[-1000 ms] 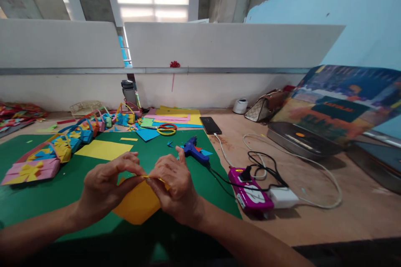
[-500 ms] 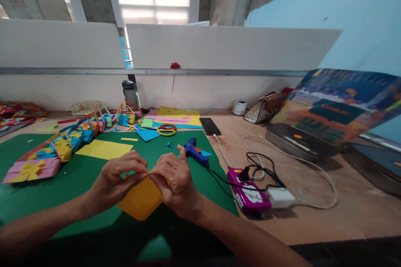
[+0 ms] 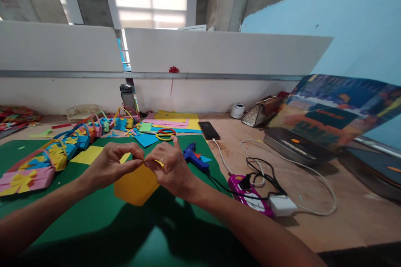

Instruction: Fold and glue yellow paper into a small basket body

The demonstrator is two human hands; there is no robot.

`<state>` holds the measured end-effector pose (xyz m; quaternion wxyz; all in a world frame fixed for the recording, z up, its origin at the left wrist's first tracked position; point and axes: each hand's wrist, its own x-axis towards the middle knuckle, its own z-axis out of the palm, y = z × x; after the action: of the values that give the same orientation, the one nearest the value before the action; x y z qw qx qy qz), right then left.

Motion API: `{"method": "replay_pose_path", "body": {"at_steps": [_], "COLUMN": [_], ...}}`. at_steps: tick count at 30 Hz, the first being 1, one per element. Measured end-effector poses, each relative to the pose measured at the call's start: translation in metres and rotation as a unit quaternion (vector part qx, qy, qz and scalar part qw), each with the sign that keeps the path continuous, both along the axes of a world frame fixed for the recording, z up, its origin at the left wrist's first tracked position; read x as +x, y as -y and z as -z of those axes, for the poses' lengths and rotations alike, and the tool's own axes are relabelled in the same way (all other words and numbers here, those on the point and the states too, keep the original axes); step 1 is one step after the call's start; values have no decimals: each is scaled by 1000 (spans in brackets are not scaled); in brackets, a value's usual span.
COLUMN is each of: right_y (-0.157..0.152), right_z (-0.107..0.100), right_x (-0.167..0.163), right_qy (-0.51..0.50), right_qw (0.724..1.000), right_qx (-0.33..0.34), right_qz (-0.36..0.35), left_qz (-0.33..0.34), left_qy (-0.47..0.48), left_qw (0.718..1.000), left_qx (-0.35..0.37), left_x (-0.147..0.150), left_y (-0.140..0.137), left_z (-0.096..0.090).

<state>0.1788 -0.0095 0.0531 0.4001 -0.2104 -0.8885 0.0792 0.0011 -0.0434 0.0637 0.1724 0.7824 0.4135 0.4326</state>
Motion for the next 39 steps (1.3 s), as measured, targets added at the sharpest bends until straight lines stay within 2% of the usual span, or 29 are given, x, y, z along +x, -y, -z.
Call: {"method": "replay_pose_path", "body": {"at_steps": [8,13,16,19,22,26,33,36,39], "right_y": [-10,-18,-17,-11,-6,-2,-7,-10,-19], "right_z": [-2,1,4,8,12,16,18,15,12], "right_x": [0,3,1,-2,-3,-2,2,4,12], "right_qy": [9,-13,-19,-17,4,28,46,63,166], "right_qw": [999,998,998,999,999,998,995,993,976], "right_qx": [-28,-43,-40,-14,19,44,62,71,64], "right_qz": [15,32,35,39,43,42,57,74,127], "left_qz": [1,-40,-16,8,6,-9,19,8,-11], "left_qy": [-13,2,-7,-38,-93,-146,-114,-98,-84], "left_qw": [1000,999,999,995,986,975,980,984,990], "left_qx": [-20,2,31,94,141,165,162,147,116], "left_x": [-13,-23,-19,-11,-8,-10,-16,-19,-23], "left_y": [-12,-18,-19,-18,-16,-16,-20,-22,-23], "left_z": [-3,1,9,18,24,29,26,23,23]}}
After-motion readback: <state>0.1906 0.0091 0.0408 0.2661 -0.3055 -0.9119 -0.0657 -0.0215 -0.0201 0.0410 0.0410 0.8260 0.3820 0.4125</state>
